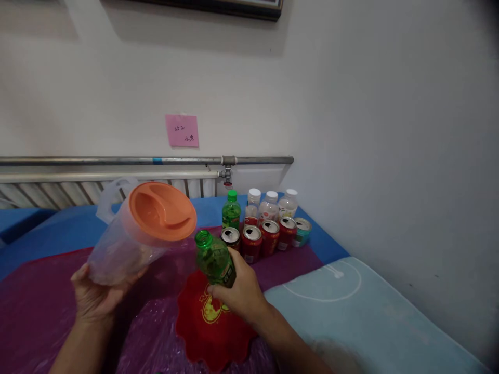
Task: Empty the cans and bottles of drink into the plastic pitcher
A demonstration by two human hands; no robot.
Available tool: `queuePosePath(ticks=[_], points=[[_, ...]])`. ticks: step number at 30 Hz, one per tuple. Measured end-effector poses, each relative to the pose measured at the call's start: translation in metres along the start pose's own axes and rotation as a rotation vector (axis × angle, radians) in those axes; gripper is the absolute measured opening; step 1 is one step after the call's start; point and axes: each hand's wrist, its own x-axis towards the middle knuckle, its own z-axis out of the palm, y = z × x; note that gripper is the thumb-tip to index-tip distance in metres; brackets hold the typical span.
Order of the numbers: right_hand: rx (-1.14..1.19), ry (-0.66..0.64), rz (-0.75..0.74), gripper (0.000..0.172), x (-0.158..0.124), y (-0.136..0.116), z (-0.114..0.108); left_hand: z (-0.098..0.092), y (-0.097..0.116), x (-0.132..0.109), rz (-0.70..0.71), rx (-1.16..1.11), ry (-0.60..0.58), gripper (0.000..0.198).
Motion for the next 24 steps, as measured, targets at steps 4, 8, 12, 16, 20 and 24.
queuePosePath(ticks=[4, 8, 12, 16, 20, 24], points=[[-0.025, -0.01, -0.01, 0.069, 0.0, 0.001, 0.001, 0.0, 0.005, -0.001, 0.054, 0.037, -0.005, 0.07], [-0.038, -0.035, -0.006, 0.068, -0.001, 0.001, 0.004, -0.003, 0.009, -0.003, 0.083, 0.049, -0.021, 0.067], [-0.042, -0.044, -0.007, 0.068, -0.002, 0.0, 0.006, -0.005, 0.011, -0.003, 0.089, 0.077, -0.04, 0.062], [-0.072, -0.067, -0.018, 0.062, -0.003, -0.004, 0.007, -0.006, 0.011, -0.002, 0.123, 0.109, -0.045, 0.062], [-0.104, -0.07, -0.032, 0.059, -0.003, -0.004, 0.007, 0.0, 0.012, -0.005, 0.148, 0.134, -0.05, 0.061], [-0.132, -0.074, -0.039, 0.06, -0.004, -0.001, 0.007, 0.008, 0.013, -0.008, 0.175, 0.146, -0.045, 0.067]])
